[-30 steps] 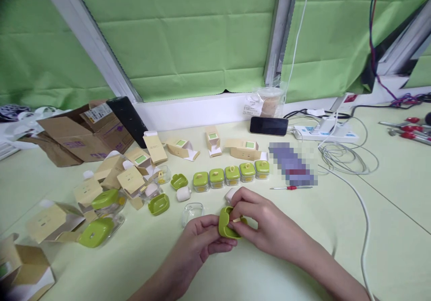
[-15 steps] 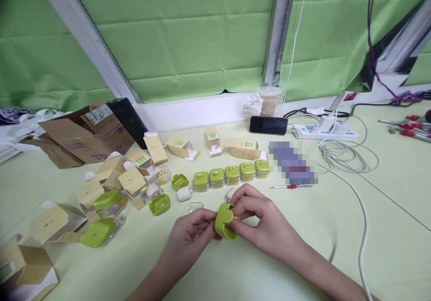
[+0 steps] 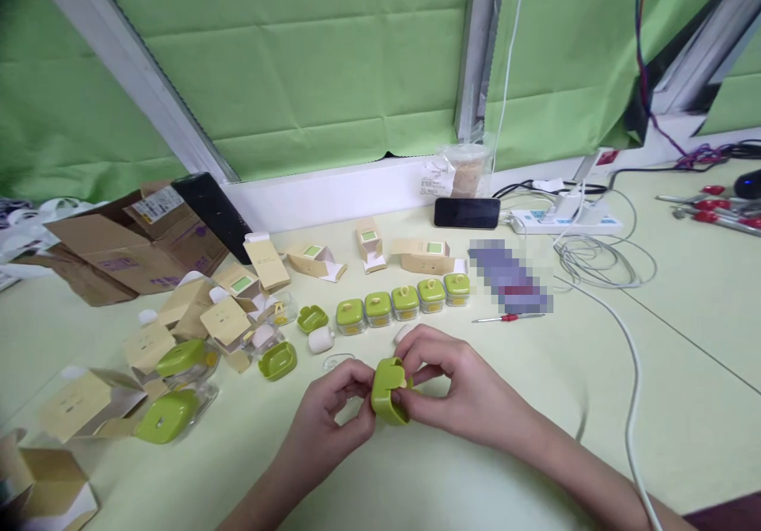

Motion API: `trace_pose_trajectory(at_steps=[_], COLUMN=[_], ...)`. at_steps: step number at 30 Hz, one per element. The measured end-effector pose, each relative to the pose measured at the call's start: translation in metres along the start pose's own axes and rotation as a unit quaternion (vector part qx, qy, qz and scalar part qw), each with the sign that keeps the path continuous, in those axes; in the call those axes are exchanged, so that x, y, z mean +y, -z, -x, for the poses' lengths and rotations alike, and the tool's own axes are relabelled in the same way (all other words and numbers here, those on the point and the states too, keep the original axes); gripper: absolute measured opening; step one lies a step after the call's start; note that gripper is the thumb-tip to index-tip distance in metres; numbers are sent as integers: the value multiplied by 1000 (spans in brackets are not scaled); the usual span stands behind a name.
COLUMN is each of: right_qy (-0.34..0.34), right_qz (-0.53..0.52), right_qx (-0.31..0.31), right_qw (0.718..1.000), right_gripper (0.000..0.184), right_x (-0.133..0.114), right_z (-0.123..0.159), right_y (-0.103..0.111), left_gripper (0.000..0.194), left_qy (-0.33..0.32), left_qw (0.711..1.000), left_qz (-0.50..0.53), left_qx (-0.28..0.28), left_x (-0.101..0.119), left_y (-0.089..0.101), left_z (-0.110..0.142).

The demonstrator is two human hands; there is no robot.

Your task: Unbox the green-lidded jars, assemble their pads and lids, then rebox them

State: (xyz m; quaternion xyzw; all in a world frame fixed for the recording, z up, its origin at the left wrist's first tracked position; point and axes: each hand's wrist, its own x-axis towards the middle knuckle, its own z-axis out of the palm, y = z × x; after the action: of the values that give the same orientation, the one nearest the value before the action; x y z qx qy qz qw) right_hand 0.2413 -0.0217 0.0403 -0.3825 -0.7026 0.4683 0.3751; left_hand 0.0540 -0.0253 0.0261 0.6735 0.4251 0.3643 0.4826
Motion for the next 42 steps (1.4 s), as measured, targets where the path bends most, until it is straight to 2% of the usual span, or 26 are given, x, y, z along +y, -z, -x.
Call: trace_pose_trajectory(at_steps=[5, 9, 10, 12, 14, 15, 18, 23, 26, 29, 33, 36, 37, 40, 42], right_qy=[-1, 3, 8, 16, 20, 25, 70, 179, 206, 201, 177, 162, 163, 163, 155], right_qz=[5, 7, 3, 4, 20, 29, 44, 51, 60, 80, 110, 100, 88, 46, 43], right_qx=[7, -17, -25, -28, -6, 19, 91, 108, 120, 100, 81, 93, 98, 116, 123], right_qw=[1000, 1000, 1000, 999, 1000, 999, 992, 977, 969, 971, 975, 977, 978, 979, 979], right_gripper=[15, 7, 10, 34, 50, 51, 53, 63, 63, 61, 58, 59, 60, 68, 71], right_x=[-1, -7, -8, -7, -4, -2, 2, -1, -5, -8, -9, -8, -7, -5, -4], right_z=[0, 3, 4, 7, 9, 10, 12, 17, 17, 15, 13, 15, 16, 19, 18], right_y=[2, 0, -1, -6, -12, -14, -20, -21, -20, -18, -14, -11, -10, -6, -3], left_gripper=[8, 13, 13, 13, 12, 12, 12, 15, 14, 15, 27, 6, 10, 23, 21], left_qy=[29, 27, 28, 32, 32, 27, 8, 2, -17, -24, -36, -74, -86, -97, -71], left_qw=[998, 997, 996, 994, 993, 993, 994, 994, 995, 998, 996, 988, 985, 984, 992], left_qz=[30, 57, 73, 102, 113, 112, 109, 113, 97, 37, -53, -119, -131, -119, -56], left_qx=[-42, -37, -29, -10, -2, 1, 12, -9, -17, -35, -63, -68, -73, -88, -86], left_x=[1, 1, 1, -1, -3, -5, -10, -12, -11, -9, -6, -2, -1, 2, 2], left_y=[1, 1, 1, 0, 0, 0, -1, 1, 3, 4, 7, 9, 10, 10, 8], left_z=[-1, -1, -1, -1, 0, 0, 0, -1, 0, 3, 5, 5, 4, 2, 1])
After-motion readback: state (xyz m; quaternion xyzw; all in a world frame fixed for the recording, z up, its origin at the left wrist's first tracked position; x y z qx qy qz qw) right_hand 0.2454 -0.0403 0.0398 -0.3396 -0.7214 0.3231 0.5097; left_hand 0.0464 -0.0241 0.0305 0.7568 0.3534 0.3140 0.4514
